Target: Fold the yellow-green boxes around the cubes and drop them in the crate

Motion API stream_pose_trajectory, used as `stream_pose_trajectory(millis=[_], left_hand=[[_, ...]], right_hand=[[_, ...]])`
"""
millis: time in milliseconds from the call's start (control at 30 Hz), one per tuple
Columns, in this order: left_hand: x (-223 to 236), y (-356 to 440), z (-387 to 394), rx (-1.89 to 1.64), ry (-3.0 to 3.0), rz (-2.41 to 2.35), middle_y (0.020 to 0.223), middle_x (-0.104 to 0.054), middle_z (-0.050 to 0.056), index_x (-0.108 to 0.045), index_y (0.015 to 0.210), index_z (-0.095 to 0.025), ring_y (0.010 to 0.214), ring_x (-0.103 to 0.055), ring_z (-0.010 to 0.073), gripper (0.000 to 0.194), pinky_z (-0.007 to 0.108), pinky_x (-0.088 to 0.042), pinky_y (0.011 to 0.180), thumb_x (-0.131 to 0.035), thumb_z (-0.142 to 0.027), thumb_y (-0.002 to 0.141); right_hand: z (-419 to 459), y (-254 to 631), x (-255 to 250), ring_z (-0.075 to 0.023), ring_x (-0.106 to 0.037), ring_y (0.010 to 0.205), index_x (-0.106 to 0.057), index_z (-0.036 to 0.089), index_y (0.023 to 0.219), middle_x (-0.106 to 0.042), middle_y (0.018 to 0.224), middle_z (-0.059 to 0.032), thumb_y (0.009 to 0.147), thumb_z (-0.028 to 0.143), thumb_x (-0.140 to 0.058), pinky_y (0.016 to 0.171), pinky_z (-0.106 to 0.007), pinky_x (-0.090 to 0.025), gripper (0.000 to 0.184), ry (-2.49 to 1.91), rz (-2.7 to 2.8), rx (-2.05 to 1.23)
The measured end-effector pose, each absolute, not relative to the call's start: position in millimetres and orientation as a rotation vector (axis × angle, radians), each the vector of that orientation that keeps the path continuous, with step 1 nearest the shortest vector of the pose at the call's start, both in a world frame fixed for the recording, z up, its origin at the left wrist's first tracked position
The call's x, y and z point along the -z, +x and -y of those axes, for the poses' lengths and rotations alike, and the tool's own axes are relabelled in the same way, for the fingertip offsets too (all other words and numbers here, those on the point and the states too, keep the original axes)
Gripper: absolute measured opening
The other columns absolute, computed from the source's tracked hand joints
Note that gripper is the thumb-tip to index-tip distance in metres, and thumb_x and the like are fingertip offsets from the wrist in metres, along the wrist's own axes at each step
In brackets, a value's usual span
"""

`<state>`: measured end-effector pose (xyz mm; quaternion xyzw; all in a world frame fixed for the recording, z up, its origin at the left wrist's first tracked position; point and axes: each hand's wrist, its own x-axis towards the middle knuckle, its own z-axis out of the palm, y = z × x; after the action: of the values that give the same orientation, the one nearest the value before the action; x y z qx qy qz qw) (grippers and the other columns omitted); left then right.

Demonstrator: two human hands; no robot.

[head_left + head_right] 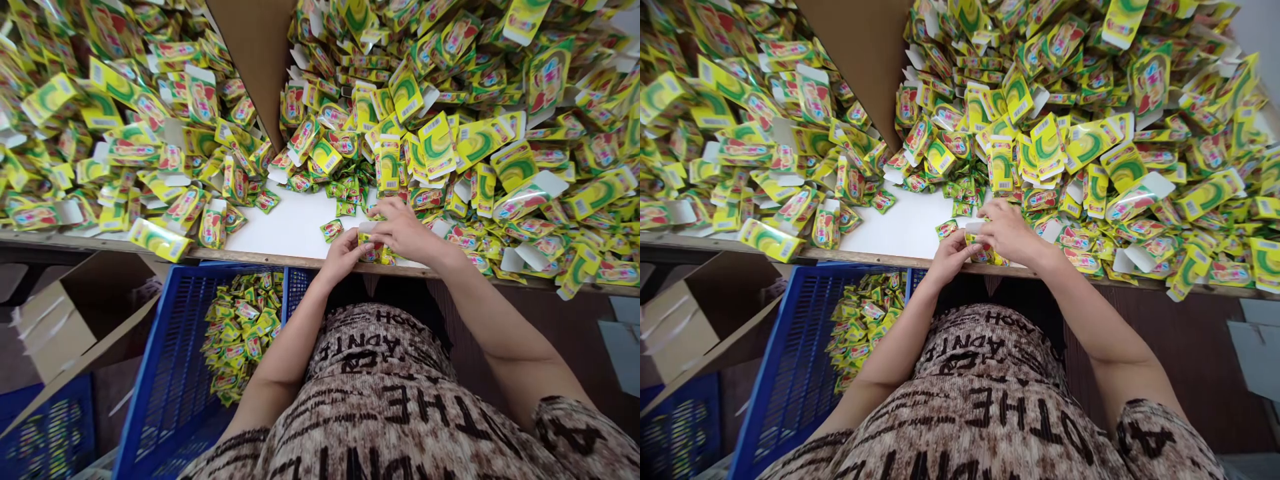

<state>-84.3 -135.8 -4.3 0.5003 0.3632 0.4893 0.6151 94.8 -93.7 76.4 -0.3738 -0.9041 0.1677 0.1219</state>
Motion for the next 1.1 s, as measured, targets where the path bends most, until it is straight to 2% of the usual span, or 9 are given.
stream_pose_trajectory(millis=[133, 233, 367, 433, 533, 667, 800, 933, 1100], left_hand=[[5, -86, 135, -1.129, 1.204, -0.872, 0.094, -0.071, 0.003, -0.070, 0.100, -0.018, 0.089, -0.062, 0.0174, 0.037, 0.030, -0.048, 0.085, -0.078, -0.046, 0.078], [3, -85, 136, -1.162, 1.164, -0.889, 0.100, -0.073, 0.004, -0.073, 0.104, -0.019, 0.094, -0.065, 0.0196, 0.038, 0.032, -0.049, 0.089, -0.079, -0.046, 0.077], [-4, -88, 138, -1.115, 1.068, -0.905, 0.111, -0.074, 0.007, -0.076, 0.106, -0.021, 0.110, -0.065, 0.0248, 0.042, 0.036, -0.047, 0.098, -0.072, -0.054, 0.082], [-9, -91, 137, -1.065, 0.950, -0.866, 0.112, -0.075, 0.008, -0.076, 0.107, -0.020, 0.112, -0.065, 0.0254, 0.041, 0.037, -0.047, 0.100, -0.070, -0.053, 0.083], [-15, -95, 133, -1.000, 0.762, -0.790, 0.104, -0.077, 0.007, -0.078, 0.101, -0.019, 0.103, -0.068, 0.0238, 0.033, 0.036, -0.048, 0.098, -0.081, -0.033, 0.071], [-17, -95, 127, -0.997, 0.621, -0.802, 0.084, -0.076, 0.003, -0.078, 0.081, -0.018, 0.082, -0.068, 0.0172, 0.023, 0.032, -0.050, 0.086, -0.079, -0.014, 0.058], [-20, -100, 126, -1.207, 0.608, -0.960, 0.076, -0.075, -0.001, -0.076, 0.074, -0.018, 0.073, -0.065, 0.0125, 0.019, 0.028, -0.050, 0.079, -0.080, -0.011, 0.056], [-22, -105, 125, -1.269, 0.758, -1.023, 0.094, -0.078, 0.005, -0.079, 0.091, -0.016, 0.087, -0.068, 0.0175, 0.035, 0.033, -0.051, 0.087, -0.089, -0.020, 0.057], [-16, -94, 119, -1.253, 0.675, -0.988, 0.090, -0.078, 0.004, -0.080, 0.089, -0.019, 0.083, -0.069, 0.0171, 0.036, 0.032, -0.053, 0.083, -0.092, -0.036, 0.059]], right_hand=[[98, 96, -76, -0.0330, -0.044, 0.125, -0.080, 0.024, 0.089, -0.062, 0.124, -0.0116, 0.094, 0.048, -0.059, 0.102, -0.052, -0.038, 0.032, -1.104, 2.668, -0.691], [106, 99, -72, -0.0307, -0.050, 0.123, -0.078, 0.026, 0.100, -0.065, 0.123, -0.0107, 0.089, 0.044, -0.067, 0.101, -0.051, -0.041, 0.024, -1.108, 2.344, -0.794], [119, 103, -52, -0.0182, -0.063, 0.076, -0.073, 0.022, 0.102, -0.069, 0.087, -0.0047, 0.080, 0.046, -0.074, 0.067, -0.033, -0.052, 0.033, -1.221, 1.464, -1.261], [125, 100, -43, -0.0121, -0.054, 0.056, -0.071, 0.020, 0.091, -0.062, 0.068, 0.0007, 0.071, 0.049, -0.080, 0.051, -0.026, -0.044, 0.036, -1.233, 1.199, -1.545], [130, 91, -40, -0.0044, -0.038, 0.045, -0.067, 0.018, 0.080, -0.056, 0.062, 0.0052, 0.064, 0.039, -0.084, 0.041, -0.020, -0.027, 0.031, -1.217, 1.040, -1.851], [129, 74, -49, -0.0028, -0.034, 0.045, -0.067, 0.017, 0.070, -0.054, 0.059, 0.0064, 0.059, 0.026, -0.082, 0.039, -0.019, -0.021, 0.021, -1.254, 0.976, -1.712], [123, 65, -48, -0.0064, -0.050, 0.052, -0.076, 0.019, 0.085, -0.064, 0.069, 0.0030, 0.058, 0.034, -0.086, 0.047, -0.021, -0.040, 0.032, -1.095, 0.895, -1.700], [112, 63, -41, -0.0086, -0.055, 0.056, -0.076, 0.019, 0.086, -0.063, 0.069, 0.0016, 0.064, 0.054, -0.084, 0.055, -0.025, -0.052, 0.042, -1.080, 0.926, -1.648], [105, 68, -34, -0.0069, -0.051, 0.046, -0.067, 0.019, 0.077, -0.061, 0.065, 0.0044, 0.056, 0.048, -0.089, 0.044, -0.023, -0.048, 0.042, -1.156, 1.003, -1.593]])
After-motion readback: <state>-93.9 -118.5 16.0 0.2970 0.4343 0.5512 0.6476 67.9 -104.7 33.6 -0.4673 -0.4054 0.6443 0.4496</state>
